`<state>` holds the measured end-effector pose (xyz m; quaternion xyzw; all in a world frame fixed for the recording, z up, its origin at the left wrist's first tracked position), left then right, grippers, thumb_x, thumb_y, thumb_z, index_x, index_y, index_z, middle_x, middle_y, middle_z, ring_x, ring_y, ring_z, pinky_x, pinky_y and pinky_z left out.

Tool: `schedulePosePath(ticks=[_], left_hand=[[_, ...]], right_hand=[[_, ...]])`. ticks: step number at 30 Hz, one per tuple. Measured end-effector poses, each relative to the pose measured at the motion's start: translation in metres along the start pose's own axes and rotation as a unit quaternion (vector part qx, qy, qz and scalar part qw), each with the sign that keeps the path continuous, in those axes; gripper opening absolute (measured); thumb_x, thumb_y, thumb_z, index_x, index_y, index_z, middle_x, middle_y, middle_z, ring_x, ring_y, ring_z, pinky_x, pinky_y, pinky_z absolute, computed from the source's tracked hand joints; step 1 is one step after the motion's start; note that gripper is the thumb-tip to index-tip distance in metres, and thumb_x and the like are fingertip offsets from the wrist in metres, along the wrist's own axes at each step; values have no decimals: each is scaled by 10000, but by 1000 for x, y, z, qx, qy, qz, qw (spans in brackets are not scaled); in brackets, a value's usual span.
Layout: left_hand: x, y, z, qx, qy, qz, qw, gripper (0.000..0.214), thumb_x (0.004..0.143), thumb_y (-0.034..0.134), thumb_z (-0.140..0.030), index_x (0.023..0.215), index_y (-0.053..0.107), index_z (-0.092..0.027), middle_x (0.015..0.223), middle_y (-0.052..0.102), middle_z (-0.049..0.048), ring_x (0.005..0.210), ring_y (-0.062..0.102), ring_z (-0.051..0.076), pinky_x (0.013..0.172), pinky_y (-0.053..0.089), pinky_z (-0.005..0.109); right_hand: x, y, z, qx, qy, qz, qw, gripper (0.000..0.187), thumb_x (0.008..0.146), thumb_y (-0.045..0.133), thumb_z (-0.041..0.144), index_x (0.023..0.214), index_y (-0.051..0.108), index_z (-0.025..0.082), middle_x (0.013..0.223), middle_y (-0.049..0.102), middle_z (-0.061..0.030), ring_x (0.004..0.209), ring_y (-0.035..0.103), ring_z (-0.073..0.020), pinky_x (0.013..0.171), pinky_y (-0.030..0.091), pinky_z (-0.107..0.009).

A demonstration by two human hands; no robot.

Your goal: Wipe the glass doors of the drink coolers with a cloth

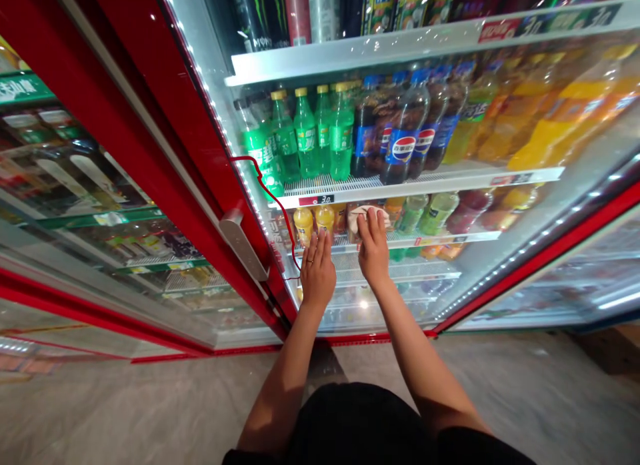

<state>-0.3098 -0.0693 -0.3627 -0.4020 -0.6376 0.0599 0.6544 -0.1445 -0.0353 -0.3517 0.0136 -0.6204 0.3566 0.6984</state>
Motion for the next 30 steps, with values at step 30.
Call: schedulePosePath(ticks=[30], left_hand=[[7,24,-67,-5,-3,30,1000,868,1035,391,-35,1762,-27,-258,1798,272,52,1671,231,227,1387,284,478]], right_hand=[[-5,-26,-49,15,-13,50,999,960,996,317,-66,1725,-23,459,1824,166,59,1691,80,-271,1365,321,-602]])
Point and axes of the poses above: each hand's wrist, its own x-axis towards the middle knuckle, its own y-axis out of the palm, z = x × y, the point moved 5 cm from there along x, towards the middle knuckle
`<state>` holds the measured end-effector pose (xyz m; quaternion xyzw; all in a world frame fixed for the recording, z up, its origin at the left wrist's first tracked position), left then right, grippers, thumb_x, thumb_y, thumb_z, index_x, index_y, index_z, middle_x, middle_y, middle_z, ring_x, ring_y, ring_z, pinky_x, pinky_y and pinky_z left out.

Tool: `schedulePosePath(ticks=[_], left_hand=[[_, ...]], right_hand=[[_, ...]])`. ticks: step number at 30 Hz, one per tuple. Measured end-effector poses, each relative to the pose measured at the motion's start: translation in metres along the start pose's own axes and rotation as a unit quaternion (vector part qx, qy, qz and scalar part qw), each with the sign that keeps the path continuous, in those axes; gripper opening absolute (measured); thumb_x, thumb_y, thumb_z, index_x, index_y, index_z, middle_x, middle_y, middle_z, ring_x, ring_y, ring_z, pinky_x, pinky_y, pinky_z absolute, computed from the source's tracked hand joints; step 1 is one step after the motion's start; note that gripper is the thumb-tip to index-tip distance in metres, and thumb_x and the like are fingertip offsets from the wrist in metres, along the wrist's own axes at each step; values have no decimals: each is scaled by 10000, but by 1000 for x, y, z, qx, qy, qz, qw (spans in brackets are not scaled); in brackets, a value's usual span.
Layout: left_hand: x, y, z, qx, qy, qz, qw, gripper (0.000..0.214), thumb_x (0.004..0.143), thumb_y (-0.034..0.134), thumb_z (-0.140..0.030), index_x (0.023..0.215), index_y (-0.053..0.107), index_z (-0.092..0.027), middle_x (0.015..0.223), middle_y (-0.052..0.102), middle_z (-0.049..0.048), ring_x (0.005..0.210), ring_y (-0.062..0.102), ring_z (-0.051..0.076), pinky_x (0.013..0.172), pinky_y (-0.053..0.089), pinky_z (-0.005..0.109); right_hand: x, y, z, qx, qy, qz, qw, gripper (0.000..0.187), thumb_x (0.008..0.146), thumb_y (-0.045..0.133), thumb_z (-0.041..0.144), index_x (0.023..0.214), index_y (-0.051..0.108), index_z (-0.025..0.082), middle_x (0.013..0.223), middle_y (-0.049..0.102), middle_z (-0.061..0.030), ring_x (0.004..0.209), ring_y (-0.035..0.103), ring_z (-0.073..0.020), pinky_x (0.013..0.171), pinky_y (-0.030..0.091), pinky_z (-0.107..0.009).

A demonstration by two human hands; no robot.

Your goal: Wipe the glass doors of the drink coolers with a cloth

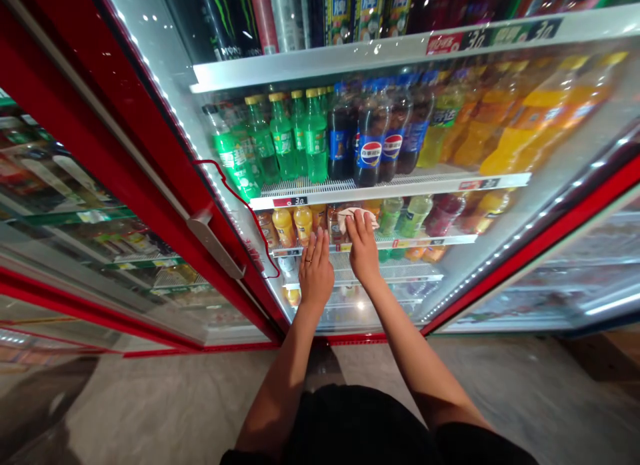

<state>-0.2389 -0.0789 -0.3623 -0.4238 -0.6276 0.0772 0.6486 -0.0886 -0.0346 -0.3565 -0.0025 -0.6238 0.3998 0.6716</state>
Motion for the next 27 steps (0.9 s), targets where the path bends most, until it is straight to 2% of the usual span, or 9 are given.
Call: schedulePosePath(ticks=[4,7,9,11,14,18,22,24,27], left_hand=[[-2,-1,-15,13,-22,-16,1000,878,1021,396,-18,1765,-11,-248,1786,315,60,1671,231,222,1380,303,476],[-5,-2,-21,13,-31,-9,999,874,1014,409,-16,1767,22,-231,1782,330,80,1670,248,242,1377,311,491],[-8,-2,-23,3,-36,1,999,863,1016,420,-25,1767,42,-219,1776,345,98,1668,263,258,1370,324,507],[-11,-3,-25,-6,-44,9,999,860,1018,428,-29,1766,50,-217,1771,355,111,1668,272,268,1360,344,517],[-13,-2,-28,-9,-53,17,998,876,1012,428,-18,1764,26,-222,1765,364,124,1669,263,274,1342,378,526],[-9,2,-32,-16,-58,6,998,884,1015,404,-3,1761,-13,-230,1765,363,130,1675,232,271,1341,377,537],[2,7,-32,-30,-44,-35,998,861,1030,384,-6,1762,-8,-233,1783,326,116,1675,239,266,1359,347,535],[7,9,-29,-30,-33,-56,997,862,1024,390,0,1764,8,-222,1789,312,114,1677,227,264,1365,340,520],[15,10,-25,-22,-31,-67,997,860,1018,401,0,1764,27,-208,1792,294,115,1681,186,270,1370,328,515]], right_hand=[[15,-3,8,27,-59,31,997,914,1032,317,-37,1727,-13,455,1807,239,77,1696,119,-244,1379,325,-556],[11,-6,4,45,-87,83,992,880,1044,316,-23,1729,28,447,1773,344,83,1681,227,-218,1388,330,-508],[5,-12,-5,52,-80,101,990,871,1041,319,-23,1730,59,442,1762,371,79,1671,268,-223,1388,333,-510],[3,-20,-15,50,-54,92,993,893,1023,312,-40,1729,55,442,1777,335,75,1675,252,-248,1382,333,-548],[9,-30,-23,51,-12,54,997,969,972,298,-78,1725,-1,455,1815,203,92,1693,155,-300,1379,292,-628],[26,-29,-13,58,-5,49,997,1002,960,306,-73,1711,-80,467,1822,167,112,1699,92,-323,1375,261,-677],[21,-19,-4,63,-49,79,994,908,1024,312,-18,1728,-26,446,1796,287,93,1695,170,-268,1389,307,-583],[12,-16,-7,47,-68,91,992,861,1046,310,2,1738,25,426,1767,369,78,1680,240,-237,1382,351,-529],[0,-18,-17,12,-59,91,994,851,1048,303,5,1738,36,424,1738,431,64,1665,288,-222,1360,404,-507]])
Point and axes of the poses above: each hand's wrist, its own x-axis towards the middle knuckle, its own y-axis out of the palm, z = x × y, the point moved 5 cm from there along x, towards the middle knuckle
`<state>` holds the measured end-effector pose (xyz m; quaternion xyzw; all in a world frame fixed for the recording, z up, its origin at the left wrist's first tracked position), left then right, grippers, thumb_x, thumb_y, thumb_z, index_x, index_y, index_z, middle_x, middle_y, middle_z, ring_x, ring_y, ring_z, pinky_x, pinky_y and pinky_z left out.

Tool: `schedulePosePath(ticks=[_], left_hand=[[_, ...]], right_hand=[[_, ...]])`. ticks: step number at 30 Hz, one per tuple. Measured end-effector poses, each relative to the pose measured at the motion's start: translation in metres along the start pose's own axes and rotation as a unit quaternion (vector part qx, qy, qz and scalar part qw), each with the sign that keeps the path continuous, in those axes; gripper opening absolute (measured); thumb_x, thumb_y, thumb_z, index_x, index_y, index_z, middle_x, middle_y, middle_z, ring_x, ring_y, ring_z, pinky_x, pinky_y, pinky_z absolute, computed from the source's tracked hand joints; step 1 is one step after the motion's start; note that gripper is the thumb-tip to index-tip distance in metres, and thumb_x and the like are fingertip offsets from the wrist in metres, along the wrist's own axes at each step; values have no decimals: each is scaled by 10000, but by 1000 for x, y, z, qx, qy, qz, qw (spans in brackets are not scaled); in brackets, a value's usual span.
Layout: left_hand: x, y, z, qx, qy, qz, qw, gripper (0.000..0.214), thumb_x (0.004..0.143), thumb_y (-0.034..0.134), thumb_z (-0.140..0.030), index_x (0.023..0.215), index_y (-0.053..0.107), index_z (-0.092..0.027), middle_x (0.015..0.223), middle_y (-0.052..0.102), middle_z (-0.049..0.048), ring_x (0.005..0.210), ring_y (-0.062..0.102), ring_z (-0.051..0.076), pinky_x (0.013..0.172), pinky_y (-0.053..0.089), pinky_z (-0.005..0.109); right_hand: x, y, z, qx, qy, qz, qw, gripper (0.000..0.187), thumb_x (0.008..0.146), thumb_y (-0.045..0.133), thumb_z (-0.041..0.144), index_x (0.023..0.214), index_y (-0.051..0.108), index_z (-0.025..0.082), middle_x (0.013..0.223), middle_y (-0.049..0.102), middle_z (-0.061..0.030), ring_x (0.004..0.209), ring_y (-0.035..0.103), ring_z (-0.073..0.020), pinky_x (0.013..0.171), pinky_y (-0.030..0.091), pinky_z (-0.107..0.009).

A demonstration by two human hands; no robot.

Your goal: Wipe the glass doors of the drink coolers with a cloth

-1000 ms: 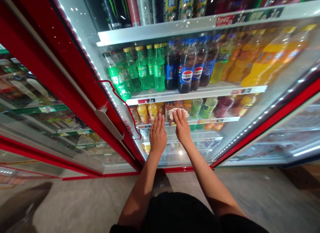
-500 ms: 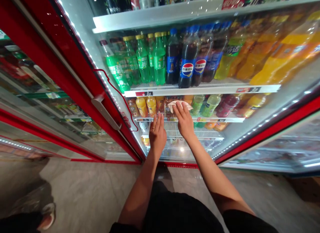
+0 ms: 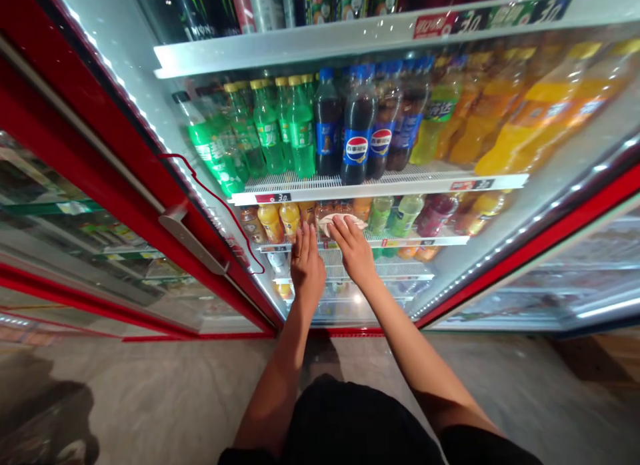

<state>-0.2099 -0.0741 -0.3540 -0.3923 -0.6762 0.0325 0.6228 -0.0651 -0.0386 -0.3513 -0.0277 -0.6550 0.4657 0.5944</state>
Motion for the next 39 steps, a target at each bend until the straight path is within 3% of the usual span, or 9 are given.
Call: schedulePosePath(ticks=[7,13,20,23,28,31,35,39], left_hand=[[9,-2,3,-5,-9,1,1000,836,1033,377,-18,1762,22,-221,1793,287,100,1682,191,260,1369,325,521],[8,1,9,-32,-32,32,998,870,1020,389,-10,1760,13,-269,1806,234,60,1680,178,266,1389,242,556],[9,3,7,-35,-3,26,999,886,1028,397,-20,1755,-34,-286,1805,252,57,1678,197,262,1379,293,540],[7,5,5,-40,6,33,999,891,1028,391,-17,1753,-48,-295,1810,233,49,1675,215,262,1381,289,536],[2,9,3,-59,-2,58,997,898,1021,389,-5,1751,-35,-312,1808,243,41,1669,254,268,1385,277,534],[-1,11,0,-69,1,76,995,892,1027,394,-12,1749,-35,-312,1806,252,44,1662,280,277,1384,283,533],[0,11,-8,-61,2,72,996,879,1040,399,-29,1750,-37,-308,1797,283,55,1655,299,276,1377,297,533],[4,14,-19,-44,12,61,997,879,1042,392,-30,1750,-50,-304,1793,294,55,1652,303,260,1372,317,516]], right_hand=[[14,1,7,-11,28,-47,998,911,1028,296,-8,1723,-76,449,1791,308,51,1693,133,-248,1371,353,-587],[1,6,8,-16,-35,-15,999,884,1033,290,-28,1731,-12,422,1748,406,57,1675,226,-199,1365,388,-490],[-4,-4,-11,-18,61,-54,996,929,1003,307,-32,1722,0,470,1804,228,95,1692,129,-253,1377,308,-604],[-1,0,-10,-11,62,-44,997,916,1008,307,-22,1723,10,468,1800,236,101,1690,150,-250,1384,279,-597],[-19,-1,-17,-25,35,-6,999,895,1011,300,-36,1725,83,459,1757,367,101,1672,240,-202,1368,368,-505],[-26,-11,-28,-43,51,-19,998,941,981,296,-64,1728,50,453,1782,313,97,1681,199,-215,1369,363,-531],[-14,-22,-30,-42,72,-64,994,984,963,306,-65,1724,-44,450,1825,153,99,1694,98,-254,1379,296,-611],[-2,-18,-26,-26,73,-49,996,940,999,311,-26,1722,-28,469,1813,214,100,1694,103,-260,1379,281,-620]])
Point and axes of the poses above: each hand's wrist, its own x-axis towards the middle knuckle, its own y-axis out of the palm, z = x × y, the point moved 5 cm from there along x, towards the middle knuckle
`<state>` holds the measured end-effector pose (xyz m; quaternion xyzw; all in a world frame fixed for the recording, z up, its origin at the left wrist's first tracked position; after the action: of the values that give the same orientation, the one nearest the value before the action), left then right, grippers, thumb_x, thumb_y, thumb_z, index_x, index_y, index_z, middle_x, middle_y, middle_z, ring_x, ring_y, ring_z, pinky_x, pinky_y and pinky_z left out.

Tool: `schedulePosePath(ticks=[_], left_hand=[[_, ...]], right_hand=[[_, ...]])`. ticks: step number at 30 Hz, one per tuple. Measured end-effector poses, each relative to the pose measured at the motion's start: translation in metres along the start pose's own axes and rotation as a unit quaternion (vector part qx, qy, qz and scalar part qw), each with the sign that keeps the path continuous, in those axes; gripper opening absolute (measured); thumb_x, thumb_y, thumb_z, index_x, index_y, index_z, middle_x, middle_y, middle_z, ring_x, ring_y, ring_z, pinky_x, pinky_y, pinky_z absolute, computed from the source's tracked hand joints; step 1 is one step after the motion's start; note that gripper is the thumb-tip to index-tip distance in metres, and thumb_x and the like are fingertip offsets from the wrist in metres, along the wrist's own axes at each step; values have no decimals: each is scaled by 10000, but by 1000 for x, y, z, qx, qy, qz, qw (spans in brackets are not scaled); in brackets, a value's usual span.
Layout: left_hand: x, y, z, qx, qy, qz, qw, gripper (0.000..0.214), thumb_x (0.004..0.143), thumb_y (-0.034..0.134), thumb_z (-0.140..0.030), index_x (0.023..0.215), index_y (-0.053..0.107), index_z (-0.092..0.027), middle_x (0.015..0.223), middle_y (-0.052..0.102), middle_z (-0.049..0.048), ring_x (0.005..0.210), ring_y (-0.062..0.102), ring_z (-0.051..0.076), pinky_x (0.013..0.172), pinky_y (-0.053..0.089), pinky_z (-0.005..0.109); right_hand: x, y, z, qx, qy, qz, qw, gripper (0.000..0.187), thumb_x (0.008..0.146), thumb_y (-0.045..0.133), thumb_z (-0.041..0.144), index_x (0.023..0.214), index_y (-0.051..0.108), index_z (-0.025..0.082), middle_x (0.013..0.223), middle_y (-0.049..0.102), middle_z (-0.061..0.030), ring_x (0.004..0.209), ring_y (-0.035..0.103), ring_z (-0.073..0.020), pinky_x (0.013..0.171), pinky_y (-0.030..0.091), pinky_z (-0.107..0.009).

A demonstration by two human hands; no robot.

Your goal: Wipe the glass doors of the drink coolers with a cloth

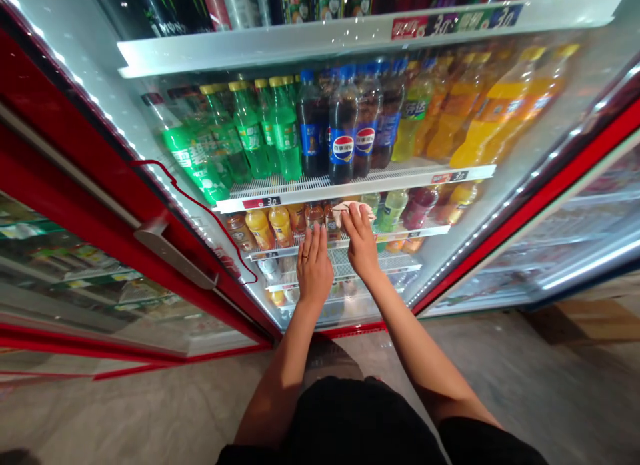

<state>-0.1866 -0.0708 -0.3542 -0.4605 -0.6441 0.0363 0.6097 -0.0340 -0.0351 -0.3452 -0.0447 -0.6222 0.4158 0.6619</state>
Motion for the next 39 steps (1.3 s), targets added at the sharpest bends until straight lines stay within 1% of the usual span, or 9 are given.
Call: schedulePosePath(ticks=[6,10,13,17,21,27,31,36,39], left_hand=[[7,11,-14,2,-10,-13,1000,880,1036,396,-27,1752,-31,-307,1800,272,38,1658,281,259,1382,293,519],[10,17,-26,-3,-13,-4,1000,887,1029,396,-20,1749,-35,-306,1803,249,35,1663,263,259,1386,271,519],[13,20,-34,10,-8,-2,1000,873,1037,393,-28,1747,-40,-292,1799,254,43,1662,263,253,1384,275,506],[19,22,-41,18,-2,-23,1000,853,1045,383,-34,1748,-26,-290,1793,261,39,1662,256,243,1379,289,495],[22,24,-45,23,2,-34,999,857,1040,386,-25,1747,-21,-287,1795,253,41,1663,254,248,1375,301,502],[23,29,-51,28,-10,-16,999,861,1037,392,-21,1743,-30,-276,1789,270,71,1655,293,269,1368,311,528],[24,34,-58,18,-6,-23,1000,865,1034,391,-22,1746,-28,-275,1790,262,68,1661,267,264,1372,292,535],[25,42,-70,14,14,-28,999,859,1037,405,-35,1752,-8,-273,1787,268,60,1662,249,255,1375,285,519],[27,44,-77,17,23,-23,999,859,1037,403,-34,1752,-14,-265,1786,268,64,1660,247,251,1370,300,511]], right_hand=[[-15,-5,-19,-9,-66,39,997,866,1042,290,-16,1726,43,454,1747,406,75,1669,254,-208,1361,390,-506],[-10,-21,-35,-10,-34,-4,999,908,1019,316,-23,1722,18,468,1794,280,99,1685,176,-249,1368,351,-576],[1,-23,-33,19,-25,-17,999,939,997,320,-35,1720,29,488,1805,215,130,1690,128,-270,1377,301,-613],[0,-19,-28,52,-68,-2,996,921,1017,340,-29,1722,59,494,1791,260,129,1688,164,-239,1391,299,-551],[-18,-20,-38,51,-81,41,995,987,961,338,-91,1725,72,475,1777,312,122,1672,231,-222,1391,320,-500],[-12,-40,-60,52,-11,-38,998,1110,860,343,-124,1727,21,489,1818,75,154,1693,74,-290,1382,249,-653],[-7,-39,-63,51,-16,-18,998,1090,892,348,-111,1715,-2,512,1812,121,166,1693,63,-281,1383,248,-650],[-23,-40,-74,72,-71,34,994,993,957,347,-84,1719,97,502,1780,290,139,1682,197,-207,1391,300,-533],[-25,-49,-81,75,-74,17,994,1013,932,324,-103,1721,114,497,1790,258,144,1687,166,-201,1382,316,-548]])
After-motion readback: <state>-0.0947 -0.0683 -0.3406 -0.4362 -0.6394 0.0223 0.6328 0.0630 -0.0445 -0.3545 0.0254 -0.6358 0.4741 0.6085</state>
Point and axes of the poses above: each hand's wrist, its own x-axis towards the middle knuckle, its own y-axis out of the palm, z = x × y, the point moved 5 cm from there along x, towards the middle knuckle
